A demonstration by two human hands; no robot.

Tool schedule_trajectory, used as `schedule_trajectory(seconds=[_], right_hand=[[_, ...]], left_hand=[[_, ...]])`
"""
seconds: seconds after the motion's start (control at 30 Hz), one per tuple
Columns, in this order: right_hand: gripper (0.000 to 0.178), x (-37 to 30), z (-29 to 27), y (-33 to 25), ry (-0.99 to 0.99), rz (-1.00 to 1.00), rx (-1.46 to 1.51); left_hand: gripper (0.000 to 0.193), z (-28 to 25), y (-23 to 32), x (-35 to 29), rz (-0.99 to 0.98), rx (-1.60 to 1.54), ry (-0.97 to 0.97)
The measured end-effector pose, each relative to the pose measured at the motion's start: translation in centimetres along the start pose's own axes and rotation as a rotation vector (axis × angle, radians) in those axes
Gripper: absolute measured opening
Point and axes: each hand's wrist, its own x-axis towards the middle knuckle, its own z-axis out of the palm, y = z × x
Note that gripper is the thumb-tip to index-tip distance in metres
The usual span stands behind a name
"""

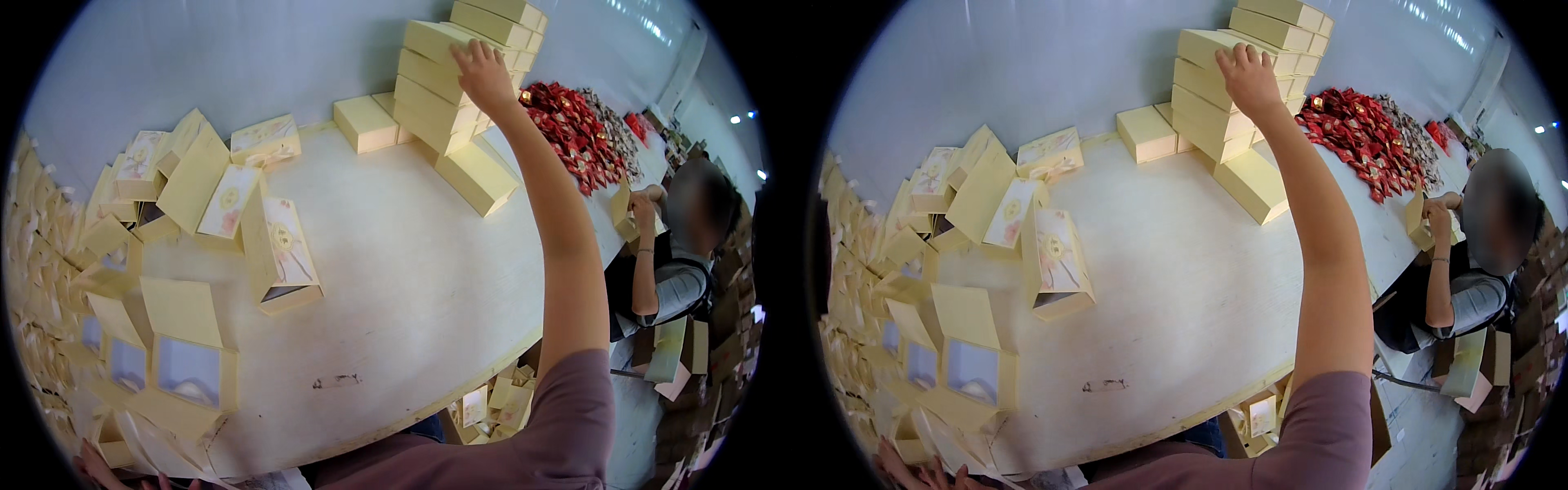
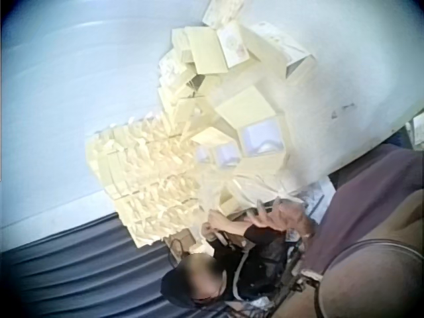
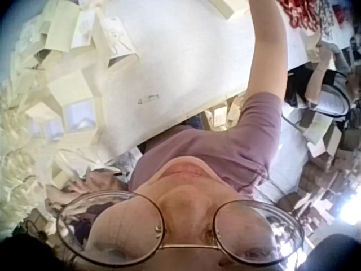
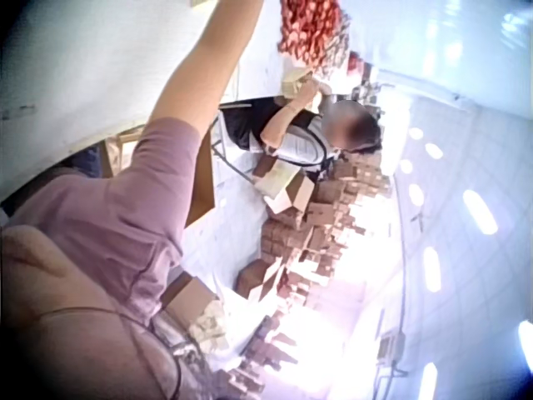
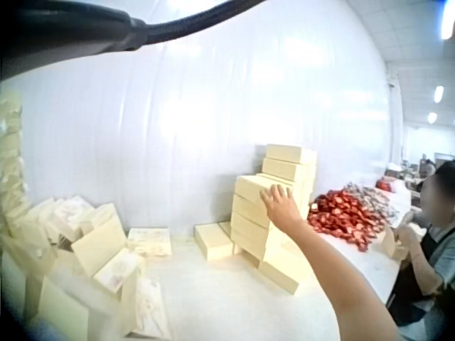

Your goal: The person assembles small yellow cardboard boxes by inserting white ribbons into the interior and closing the flaps. The person handles the boxes one at a time, repeatedly opening, inserting, and closing them on a table.

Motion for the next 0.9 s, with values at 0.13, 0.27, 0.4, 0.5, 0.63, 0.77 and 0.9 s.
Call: schedule_trajectory(seconds=[0.13,0.27,0.4,0.5,0.63,0.77,0.9], right_hand=[[0.038,-0.2,-5.2,1.6,0.125,0.226,0.335],[0.032,-4.4,-11.7,-0.3,0.238,0.627,0.958],[0.039,-15.6,-19.2,-7.5,-0.130,1.474,1.719],[0.031,-23.1,-24.5,-13.3,-0.441,1.696,1.937],[0.030,-26.1,-30.1,-17.6,-0.730,1.407,1.626],[0.041,-24.2,-31.5,-18.2,-0.464,0.749,1.170],[0.045,-26.6,-29.8,-18.9,-0.374,0.464,1.262]], left_hand=[[0.025,0.3,-0.6,-1.8,0.120,-0.288,-0.205],[0.016,2.7,3.1,-1.1,0.038,-0.716,-0.504],[0.036,7.2,8.1,-1.7,-0.156,-1.133,-0.828],[0.055,9.4,12.3,-0.2,-0.028,-0.963,-0.871],[0.067,11.3,15.6,2.1,0.038,-0.651,-1.160],[0.068,13.7,18.0,3.5,0.107,-0.442,-1.289],[0.069,15.0,20.7,3.3,0.276,-0.221,-1.327]])
